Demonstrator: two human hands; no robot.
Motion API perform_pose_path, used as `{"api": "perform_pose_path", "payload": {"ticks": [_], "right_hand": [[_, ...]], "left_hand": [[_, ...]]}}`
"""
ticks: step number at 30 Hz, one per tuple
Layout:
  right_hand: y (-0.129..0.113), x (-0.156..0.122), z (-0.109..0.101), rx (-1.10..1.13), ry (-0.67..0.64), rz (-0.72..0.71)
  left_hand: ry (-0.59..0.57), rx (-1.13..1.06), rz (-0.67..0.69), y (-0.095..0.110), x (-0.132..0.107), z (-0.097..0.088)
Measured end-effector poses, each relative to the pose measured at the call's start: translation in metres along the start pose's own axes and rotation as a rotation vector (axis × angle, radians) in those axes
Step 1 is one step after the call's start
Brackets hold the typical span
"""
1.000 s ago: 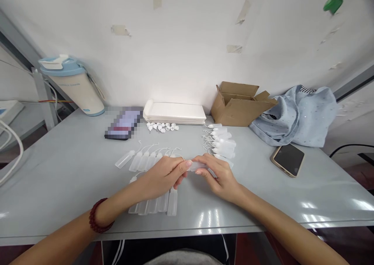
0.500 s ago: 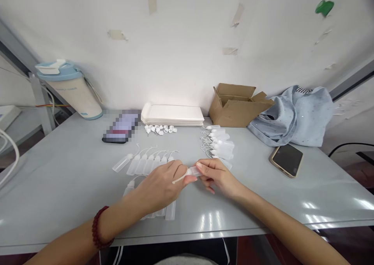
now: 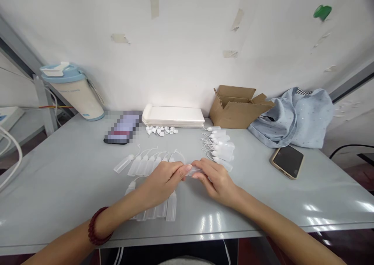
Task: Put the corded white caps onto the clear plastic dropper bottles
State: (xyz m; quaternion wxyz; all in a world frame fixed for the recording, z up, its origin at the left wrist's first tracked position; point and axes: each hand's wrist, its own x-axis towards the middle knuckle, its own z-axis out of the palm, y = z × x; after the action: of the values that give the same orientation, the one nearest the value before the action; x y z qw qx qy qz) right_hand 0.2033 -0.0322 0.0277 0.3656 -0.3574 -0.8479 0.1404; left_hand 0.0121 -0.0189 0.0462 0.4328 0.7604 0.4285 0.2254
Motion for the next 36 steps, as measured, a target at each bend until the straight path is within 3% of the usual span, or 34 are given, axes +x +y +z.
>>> {"api": "perform_pose_path", "payload": {"ticks": [6, 12, 17, 21, 24, 27, 31, 36], "right_hand": [[-0.009, 0.004, -0.010, 0.270, -0.133, 0.235], [-0.008, 0.007, -0.013, 0.490, -0.180, 0.455], [-0.009, 0.007, -0.010, 0.697, -0.201, 0.619], [-0.002, 0.006, -0.011, 0.375, -0.076, 0.526], [0.020, 0.008, -0.018, 0.011, 0.129, 0.358], [0.047, 0.010, -0.027, -0.308, 0.259, 0.293], [0.070, 0.012, -0.038, -0.536, 0.260, 0.345], [0.079, 0.011, -0.041, -0.520, 0.207, 0.354]], "left_hand": [[0.124, 0.185, 0.216, -0.003, -0.002, 0.006], [0.255, 0.365, 0.465, -0.010, -0.002, 0.010], [0.218, 0.402, 0.433, -0.011, 0.001, 0.008], [0.074, 0.420, 0.271, -0.007, 0.006, -0.011], [0.128, 0.487, 0.148, -0.011, 0.014, -0.038], [0.167, 0.668, 0.075, -0.026, 0.029, -0.065], [0.157, 0.794, 0.049, -0.053, 0.053, -0.086], [0.148, 0.849, 0.066, -0.071, 0.073, -0.086]]}}
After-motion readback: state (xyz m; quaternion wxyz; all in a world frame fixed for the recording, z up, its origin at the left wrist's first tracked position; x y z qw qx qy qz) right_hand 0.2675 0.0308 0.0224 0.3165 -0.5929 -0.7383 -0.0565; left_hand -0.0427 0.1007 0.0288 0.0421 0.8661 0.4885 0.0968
